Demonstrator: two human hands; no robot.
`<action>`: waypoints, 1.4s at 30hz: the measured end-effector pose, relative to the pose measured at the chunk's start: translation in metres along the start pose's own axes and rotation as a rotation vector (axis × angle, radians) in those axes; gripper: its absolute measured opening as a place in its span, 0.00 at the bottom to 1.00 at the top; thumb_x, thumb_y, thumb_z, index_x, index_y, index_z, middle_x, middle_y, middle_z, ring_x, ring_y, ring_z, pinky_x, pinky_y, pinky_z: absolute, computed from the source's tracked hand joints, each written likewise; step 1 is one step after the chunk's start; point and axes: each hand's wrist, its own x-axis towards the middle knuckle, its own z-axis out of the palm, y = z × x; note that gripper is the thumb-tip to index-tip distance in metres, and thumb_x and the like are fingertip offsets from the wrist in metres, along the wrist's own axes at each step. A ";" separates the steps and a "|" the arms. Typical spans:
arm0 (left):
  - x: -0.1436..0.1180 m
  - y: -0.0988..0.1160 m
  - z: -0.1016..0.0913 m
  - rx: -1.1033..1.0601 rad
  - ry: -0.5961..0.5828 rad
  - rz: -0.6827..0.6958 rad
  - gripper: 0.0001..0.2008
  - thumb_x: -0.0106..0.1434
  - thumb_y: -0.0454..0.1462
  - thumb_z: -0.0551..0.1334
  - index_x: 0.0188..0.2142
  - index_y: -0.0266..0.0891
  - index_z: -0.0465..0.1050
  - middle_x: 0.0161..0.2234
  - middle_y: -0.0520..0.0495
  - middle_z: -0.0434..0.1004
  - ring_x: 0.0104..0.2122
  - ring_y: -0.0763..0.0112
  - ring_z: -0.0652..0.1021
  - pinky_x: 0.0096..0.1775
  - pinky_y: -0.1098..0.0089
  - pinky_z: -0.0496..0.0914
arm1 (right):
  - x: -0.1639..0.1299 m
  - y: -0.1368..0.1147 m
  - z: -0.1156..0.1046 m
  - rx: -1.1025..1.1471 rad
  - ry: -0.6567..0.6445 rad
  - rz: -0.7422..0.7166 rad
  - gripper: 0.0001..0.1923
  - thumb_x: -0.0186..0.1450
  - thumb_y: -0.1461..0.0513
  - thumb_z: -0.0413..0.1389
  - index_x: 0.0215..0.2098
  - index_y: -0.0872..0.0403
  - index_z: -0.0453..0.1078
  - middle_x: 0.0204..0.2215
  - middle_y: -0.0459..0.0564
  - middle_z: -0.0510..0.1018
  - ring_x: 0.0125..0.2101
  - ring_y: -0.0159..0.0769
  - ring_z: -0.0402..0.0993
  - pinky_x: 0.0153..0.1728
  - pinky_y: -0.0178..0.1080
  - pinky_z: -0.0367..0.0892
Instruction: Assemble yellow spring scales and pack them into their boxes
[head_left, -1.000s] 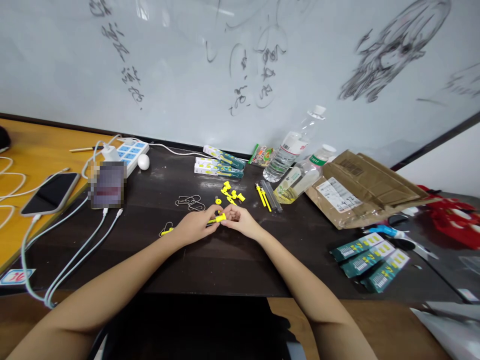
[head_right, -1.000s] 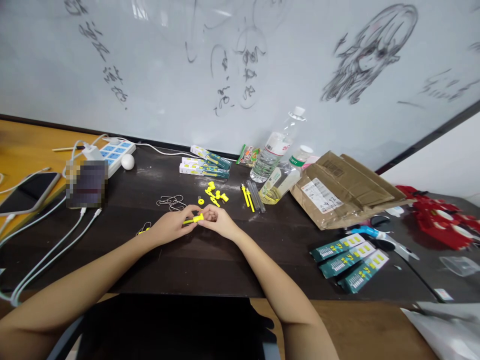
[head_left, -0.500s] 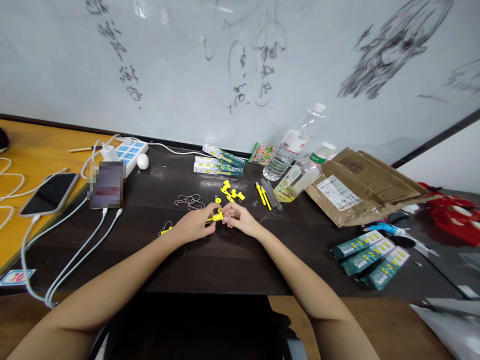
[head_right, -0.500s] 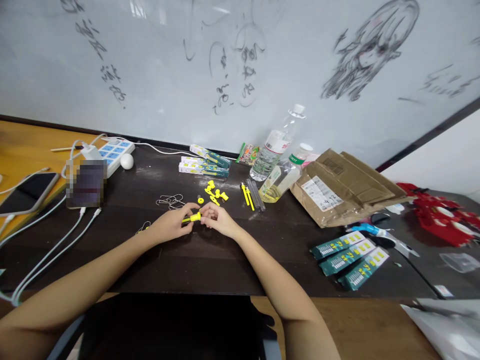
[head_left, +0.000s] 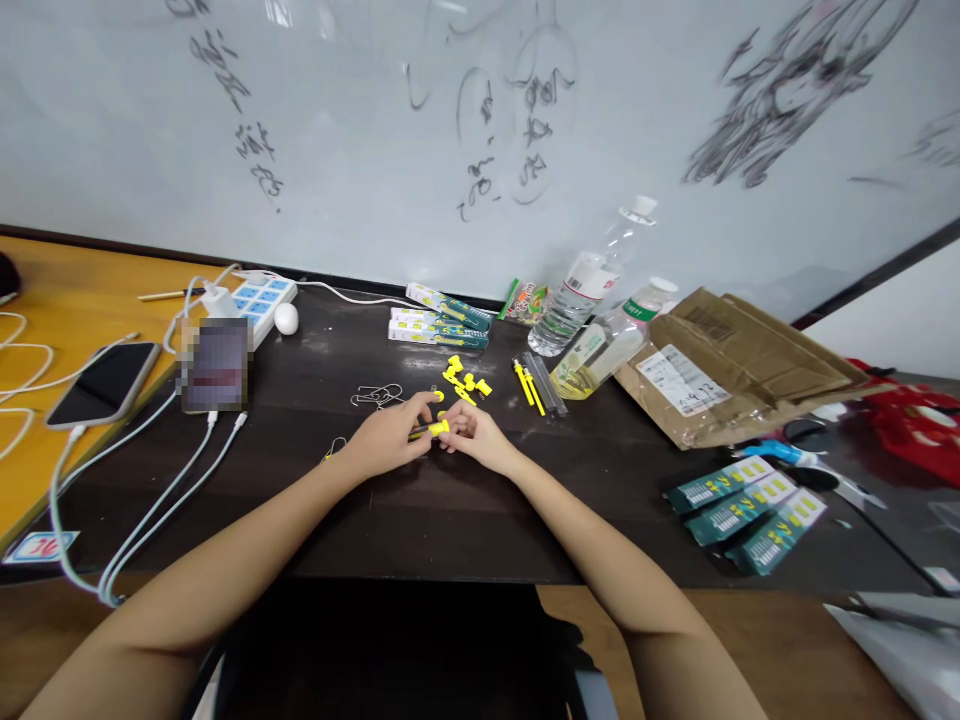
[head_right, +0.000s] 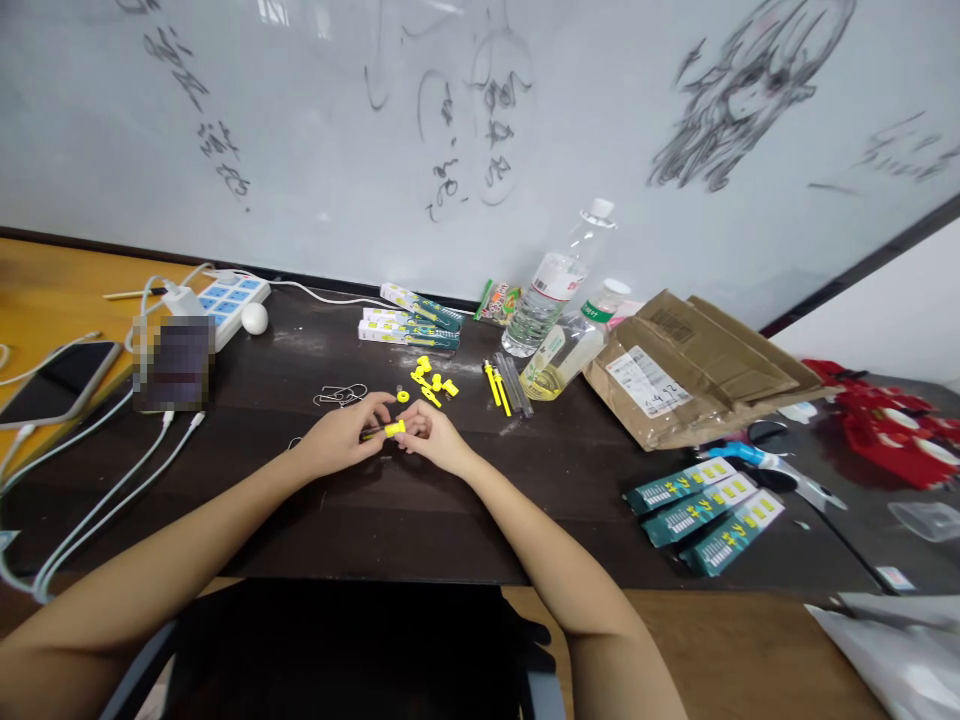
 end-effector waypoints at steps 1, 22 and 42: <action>0.001 0.000 -0.005 0.039 0.027 -0.027 0.21 0.62 0.40 0.54 0.55 0.40 0.58 0.43 0.46 0.75 0.36 0.68 0.77 0.37 0.70 0.68 | 0.001 0.001 -0.002 0.006 0.012 0.006 0.18 0.54 0.56 0.64 0.36 0.54 0.62 0.26 0.44 0.76 0.24 0.29 0.73 0.25 0.33 0.70; 0.006 -0.025 -0.029 0.515 -0.089 -0.528 0.23 0.68 0.46 0.43 0.40 0.35 0.72 0.34 0.37 0.79 0.36 0.54 0.79 0.34 0.66 0.67 | 0.008 0.001 -0.036 -0.049 0.148 0.056 0.18 0.52 0.57 0.64 0.33 0.54 0.61 0.25 0.45 0.79 0.18 0.26 0.69 0.15 0.28 0.63; 0.006 -0.030 -0.003 0.352 -0.119 -0.107 0.13 0.64 0.48 0.55 0.41 0.43 0.69 0.42 0.48 0.69 0.34 0.68 0.75 0.28 0.73 0.63 | 0.007 -0.010 -0.034 0.016 0.218 -0.089 0.17 0.58 0.54 0.60 0.37 0.52 0.59 0.24 0.41 0.73 0.17 0.23 0.64 0.15 0.28 0.60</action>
